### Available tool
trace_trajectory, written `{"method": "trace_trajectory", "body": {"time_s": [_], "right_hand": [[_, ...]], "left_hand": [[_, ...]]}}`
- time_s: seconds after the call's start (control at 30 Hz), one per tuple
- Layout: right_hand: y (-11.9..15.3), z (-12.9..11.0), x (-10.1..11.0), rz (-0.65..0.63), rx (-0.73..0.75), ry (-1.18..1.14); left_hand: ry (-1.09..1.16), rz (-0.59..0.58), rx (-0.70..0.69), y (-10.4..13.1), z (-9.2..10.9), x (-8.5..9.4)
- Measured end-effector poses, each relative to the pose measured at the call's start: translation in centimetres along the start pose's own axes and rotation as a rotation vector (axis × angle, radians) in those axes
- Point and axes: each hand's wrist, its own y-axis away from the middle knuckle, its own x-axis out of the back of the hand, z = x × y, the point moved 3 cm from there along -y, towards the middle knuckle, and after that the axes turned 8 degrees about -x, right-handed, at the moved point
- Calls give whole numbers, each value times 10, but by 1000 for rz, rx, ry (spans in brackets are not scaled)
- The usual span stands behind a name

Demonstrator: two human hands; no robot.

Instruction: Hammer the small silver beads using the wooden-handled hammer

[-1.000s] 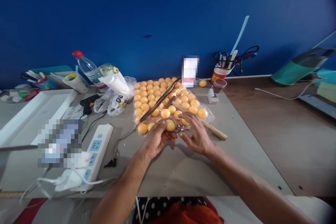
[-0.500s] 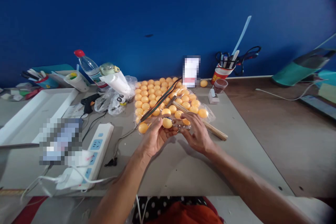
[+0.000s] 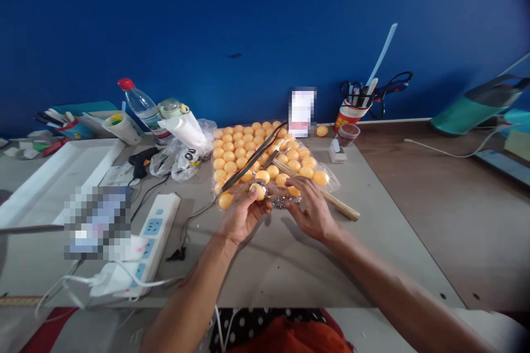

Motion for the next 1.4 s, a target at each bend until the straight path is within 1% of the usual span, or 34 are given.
{"method": "trace_trajectory", "body": {"time_s": [0.13, 0.3, 0.6, 0.8, 1.07, 1.17, 1.27, 1.4], "right_hand": [[-2, 6, 5, 61, -34, 34], [-5, 12, 10, 125, -99, 80], [-5, 12, 10, 135, -106, 82], [-4, 10, 9, 133, -60, 75], [-3, 9, 7, 117, -58, 62], [-3, 9, 7, 111, -61, 65], [-4, 8, 7, 114, -60, 65], [-4, 8, 6, 106, -63, 64]], "left_hand": [[6, -43, 18, 1, 2, -3], [27, -49, -38, 0, 6, -3], [22, -27, -89, -1, 8, 1], [5, -17, -110, -2, 9, 2], [31, -16, -98, -2, 6, 2], [28, -9, -57, -1, 6, 0], [-10, -10, -44, -1, 6, -3], [-137, -21, -109, 0, 1, -2]]}}
